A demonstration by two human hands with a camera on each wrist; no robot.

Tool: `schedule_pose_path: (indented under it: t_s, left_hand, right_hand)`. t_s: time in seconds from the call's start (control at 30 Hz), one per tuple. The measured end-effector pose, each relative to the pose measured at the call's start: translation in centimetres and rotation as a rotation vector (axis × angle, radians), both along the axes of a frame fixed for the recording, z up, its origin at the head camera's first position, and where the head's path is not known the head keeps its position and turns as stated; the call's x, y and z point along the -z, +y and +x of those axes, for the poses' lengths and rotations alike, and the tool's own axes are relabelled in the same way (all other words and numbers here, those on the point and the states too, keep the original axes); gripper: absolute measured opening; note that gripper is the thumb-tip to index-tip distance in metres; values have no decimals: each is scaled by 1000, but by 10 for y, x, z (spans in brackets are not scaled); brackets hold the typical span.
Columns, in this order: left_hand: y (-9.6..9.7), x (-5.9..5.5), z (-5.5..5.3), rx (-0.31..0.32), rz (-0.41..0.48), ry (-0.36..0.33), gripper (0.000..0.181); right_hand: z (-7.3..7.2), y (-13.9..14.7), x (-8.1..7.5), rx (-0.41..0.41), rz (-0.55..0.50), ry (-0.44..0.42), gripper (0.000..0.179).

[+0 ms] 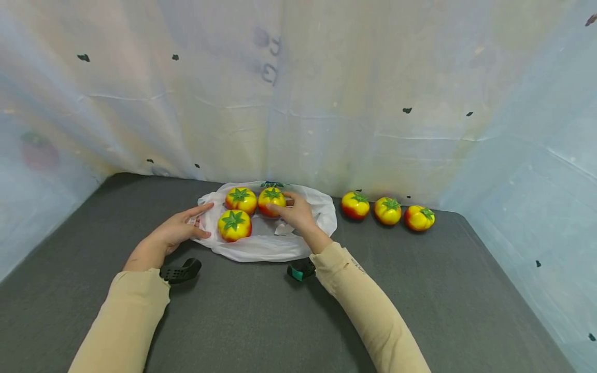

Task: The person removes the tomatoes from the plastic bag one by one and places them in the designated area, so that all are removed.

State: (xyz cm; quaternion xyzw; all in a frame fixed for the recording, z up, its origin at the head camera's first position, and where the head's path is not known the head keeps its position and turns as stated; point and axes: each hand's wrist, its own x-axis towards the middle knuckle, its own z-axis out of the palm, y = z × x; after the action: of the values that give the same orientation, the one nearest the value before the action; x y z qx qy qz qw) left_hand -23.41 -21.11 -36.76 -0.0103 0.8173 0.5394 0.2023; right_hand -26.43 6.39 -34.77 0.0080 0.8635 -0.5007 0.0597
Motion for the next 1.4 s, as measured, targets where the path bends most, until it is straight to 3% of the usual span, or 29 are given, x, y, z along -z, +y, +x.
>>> schedule_pose_path:
  t_s: [0.57,1.07,1.4]
  left_hand:
    - [-4,-2,-3,11,-22,6,88]
    - [-6,0,-6,8,-9,-7,89]
    - [-11,3,-4,25,-4,-17,89]
  right_hand:
    - [20,23,-21,-42,6,26,65]
    - [36,59,-36,-169,36,74,60]
    - [42,99,-41,-256,-89,-7,62]
